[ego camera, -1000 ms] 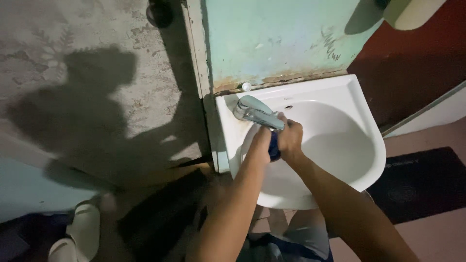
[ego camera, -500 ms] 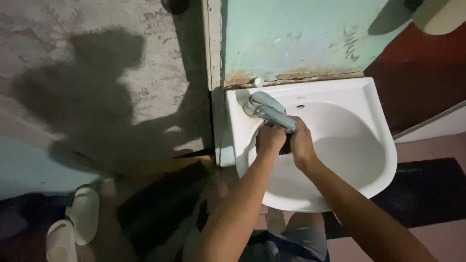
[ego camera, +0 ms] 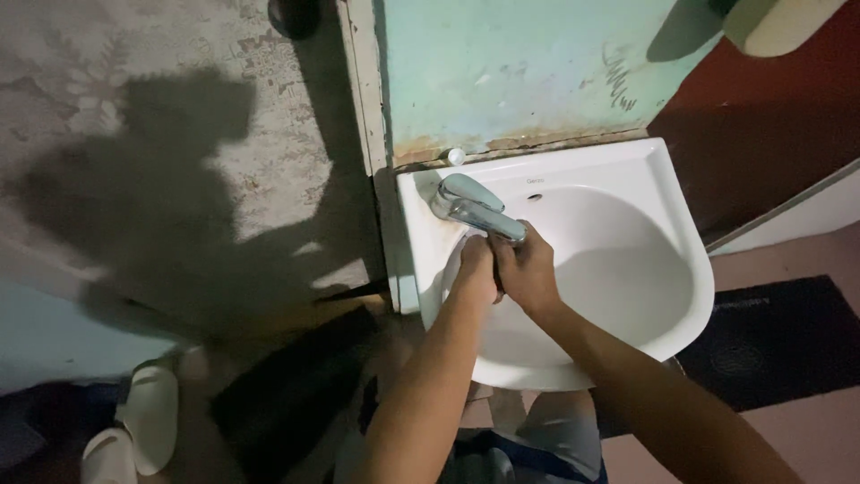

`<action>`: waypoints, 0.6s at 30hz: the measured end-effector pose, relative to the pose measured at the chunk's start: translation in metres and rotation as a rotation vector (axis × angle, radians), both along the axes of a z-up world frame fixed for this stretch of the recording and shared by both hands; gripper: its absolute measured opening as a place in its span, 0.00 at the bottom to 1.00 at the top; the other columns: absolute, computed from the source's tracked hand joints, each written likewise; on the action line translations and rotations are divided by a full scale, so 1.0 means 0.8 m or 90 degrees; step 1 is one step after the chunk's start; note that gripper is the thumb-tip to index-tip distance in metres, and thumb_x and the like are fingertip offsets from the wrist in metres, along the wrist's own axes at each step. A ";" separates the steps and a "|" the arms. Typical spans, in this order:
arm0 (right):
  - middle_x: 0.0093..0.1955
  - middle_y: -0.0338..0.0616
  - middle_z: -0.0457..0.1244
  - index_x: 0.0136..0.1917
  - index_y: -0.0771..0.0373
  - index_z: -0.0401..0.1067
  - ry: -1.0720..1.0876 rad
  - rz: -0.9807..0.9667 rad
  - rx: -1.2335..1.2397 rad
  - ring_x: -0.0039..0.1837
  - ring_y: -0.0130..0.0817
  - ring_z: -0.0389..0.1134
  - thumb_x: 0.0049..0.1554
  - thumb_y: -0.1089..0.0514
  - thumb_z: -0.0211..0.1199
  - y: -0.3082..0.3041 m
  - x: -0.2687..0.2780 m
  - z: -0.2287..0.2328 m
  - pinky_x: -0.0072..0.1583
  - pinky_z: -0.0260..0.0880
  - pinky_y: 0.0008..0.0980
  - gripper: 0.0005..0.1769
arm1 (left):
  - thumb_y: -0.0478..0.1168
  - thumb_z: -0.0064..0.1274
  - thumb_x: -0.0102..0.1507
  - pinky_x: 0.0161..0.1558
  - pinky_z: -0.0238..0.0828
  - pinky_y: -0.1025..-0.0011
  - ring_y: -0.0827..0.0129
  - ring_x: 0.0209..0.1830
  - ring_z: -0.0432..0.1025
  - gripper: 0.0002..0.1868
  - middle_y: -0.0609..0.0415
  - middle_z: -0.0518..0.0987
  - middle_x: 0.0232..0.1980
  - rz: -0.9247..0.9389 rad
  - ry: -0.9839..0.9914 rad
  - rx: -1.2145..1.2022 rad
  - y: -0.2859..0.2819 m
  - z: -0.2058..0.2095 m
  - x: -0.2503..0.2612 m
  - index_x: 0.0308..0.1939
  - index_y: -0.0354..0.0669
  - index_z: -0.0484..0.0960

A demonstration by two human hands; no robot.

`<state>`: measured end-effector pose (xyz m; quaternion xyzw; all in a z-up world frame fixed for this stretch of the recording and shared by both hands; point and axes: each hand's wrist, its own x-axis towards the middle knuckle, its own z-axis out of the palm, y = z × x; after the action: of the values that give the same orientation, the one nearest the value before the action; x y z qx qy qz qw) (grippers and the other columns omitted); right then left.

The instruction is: Wash a dark blue cleaning cloth in a bathroom sink.

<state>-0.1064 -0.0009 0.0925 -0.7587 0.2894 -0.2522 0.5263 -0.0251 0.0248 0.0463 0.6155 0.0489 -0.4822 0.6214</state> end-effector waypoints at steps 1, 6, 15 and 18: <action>0.37 0.42 0.66 0.51 0.66 0.71 -0.023 -0.010 -0.057 0.38 0.27 0.65 0.64 0.57 0.59 -0.002 0.004 -0.007 0.42 0.68 0.31 0.09 | 0.56 0.40 0.66 0.51 0.77 0.59 0.57 0.52 0.77 0.25 0.47 0.81 0.53 0.011 0.023 -0.023 -0.001 -0.009 0.001 0.56 0.43 0.79; 0.38 0.43 0.68 0.46 0.67 0.70 -0.043 -0.020 -0.131 0.42 0.29 0.70 0.60 0.61 0.59 -0.014 0.023 -0.031 0.46 0.72 0.33 0.06 | 0.55 0.36 0.67 0.49 0.76 0.59 0.59 0.51 0.76 0.25 0.49 0.79 0.54 0.073 0.136 -0.143 -0.006 -0.053 0.020 0.60 0.44 0.75; 0.33 0.54 0.67 0.45 0.68 0.77 0.086 -0.182 -0.219 0.36 0.42 0.69 0.56 0.49 0.60 -0.033 0.023 -0.008 0.44 0.69 0.43 0.18 | 0.69 0.49 0.66 0.59 0.68 0.71 0.66 0.62 0.71 0.41 0.50 0.75 0.67 -0.085 -0.003 -0.238 -0.008 -0.010 0.007 0.70 0.43 0.68; 0.31 0.56 0.66 0.38 0.74 0.75 0.062 -0.241 0.001 0.37 0.45 0.64 0.69 0.40 0.50 -0.043 0.022 -0.002 0.44 0.67 0.47 0.36 | 0.69 0.43 0.64 0.57 0.70 0.66 0.63 0.61 0.71 0.43 0.49 0.73 0.67 -0.129 -0.038 -0.168 -0.008 0.004 0.000 0.72 0.42 0.67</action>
<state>-0.0887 -0.0350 0.0913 -0.7018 0.4523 -0.3094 0.4551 -0.0255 0.0186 0.0491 0.5445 -0.0956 -0.5264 0.6460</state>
